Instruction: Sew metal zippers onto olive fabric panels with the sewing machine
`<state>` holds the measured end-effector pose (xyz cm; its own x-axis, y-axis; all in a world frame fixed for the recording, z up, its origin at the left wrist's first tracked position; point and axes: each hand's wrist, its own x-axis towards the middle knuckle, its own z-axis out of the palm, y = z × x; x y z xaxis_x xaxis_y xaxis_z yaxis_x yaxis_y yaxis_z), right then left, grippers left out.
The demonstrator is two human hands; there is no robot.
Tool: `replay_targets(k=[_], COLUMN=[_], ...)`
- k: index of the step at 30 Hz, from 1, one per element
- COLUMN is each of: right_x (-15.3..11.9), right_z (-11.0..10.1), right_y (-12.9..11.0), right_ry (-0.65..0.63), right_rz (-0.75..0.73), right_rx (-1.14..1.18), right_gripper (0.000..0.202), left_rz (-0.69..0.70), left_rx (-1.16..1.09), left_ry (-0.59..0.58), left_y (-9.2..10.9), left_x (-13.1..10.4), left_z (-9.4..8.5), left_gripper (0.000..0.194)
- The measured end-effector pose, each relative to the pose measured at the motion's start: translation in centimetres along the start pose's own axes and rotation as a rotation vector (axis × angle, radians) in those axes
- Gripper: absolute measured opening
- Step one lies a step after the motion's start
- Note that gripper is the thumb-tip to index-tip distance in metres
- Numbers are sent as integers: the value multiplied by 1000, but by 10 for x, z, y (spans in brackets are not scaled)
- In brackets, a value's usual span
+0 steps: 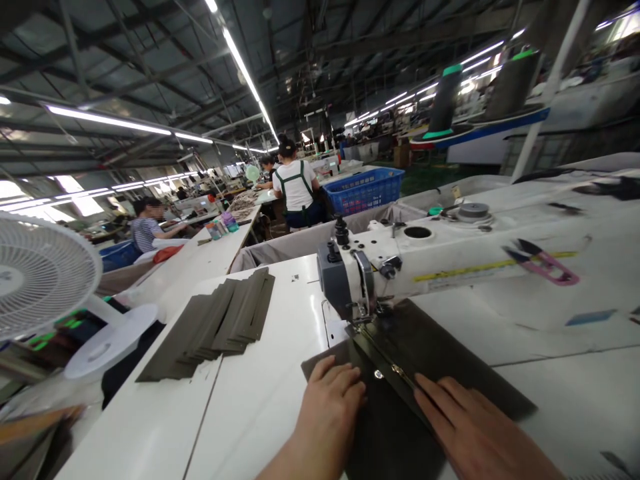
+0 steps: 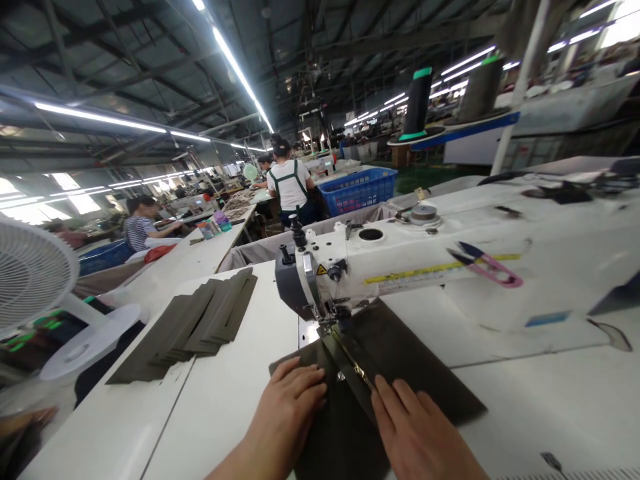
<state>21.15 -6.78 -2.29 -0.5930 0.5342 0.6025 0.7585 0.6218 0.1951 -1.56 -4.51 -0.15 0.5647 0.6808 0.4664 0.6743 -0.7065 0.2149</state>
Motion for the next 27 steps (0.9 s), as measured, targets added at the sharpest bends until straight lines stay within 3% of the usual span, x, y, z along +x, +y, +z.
replay_targets(k=[3,6,8,11,13,16,19,24,27], right_x=[13,45,62,69,66,58,56,64,66], right_z=[-17,-34,-43,-48,-48,-48,-49,-51,-55], right_y=[-14,-4,8,20,20,15,13,21,27], right_ry=[-52,-317,-399,-362,-346,-366,-376,-373,-322], right_rz=[176,493,661,743,747,709,671,633,535], right_rx=[380,944,1142,1185,1168,1165,1165,1155,1024], right_gripper=[34,34,38,41,41,39,36,36,33], left_rz=[-79,-161,-225,-265,-205,-99,-88,31,73], left_rx=[-2,-131,-217,-281,-302,-252,-148,-139,-116], left_ry=[-70,-163,-131,46,109,57,-15,-64,-72], left_y=[11,12,10,11,12,9,2,-3,-6], left_x=[0,12,18,21,22,27,32,37,42], left_z=[-5,-17,-25,-27,-22,-12,-8,-7,-2], left_gripper=[23,21,15,13,18,25,25,15,7])
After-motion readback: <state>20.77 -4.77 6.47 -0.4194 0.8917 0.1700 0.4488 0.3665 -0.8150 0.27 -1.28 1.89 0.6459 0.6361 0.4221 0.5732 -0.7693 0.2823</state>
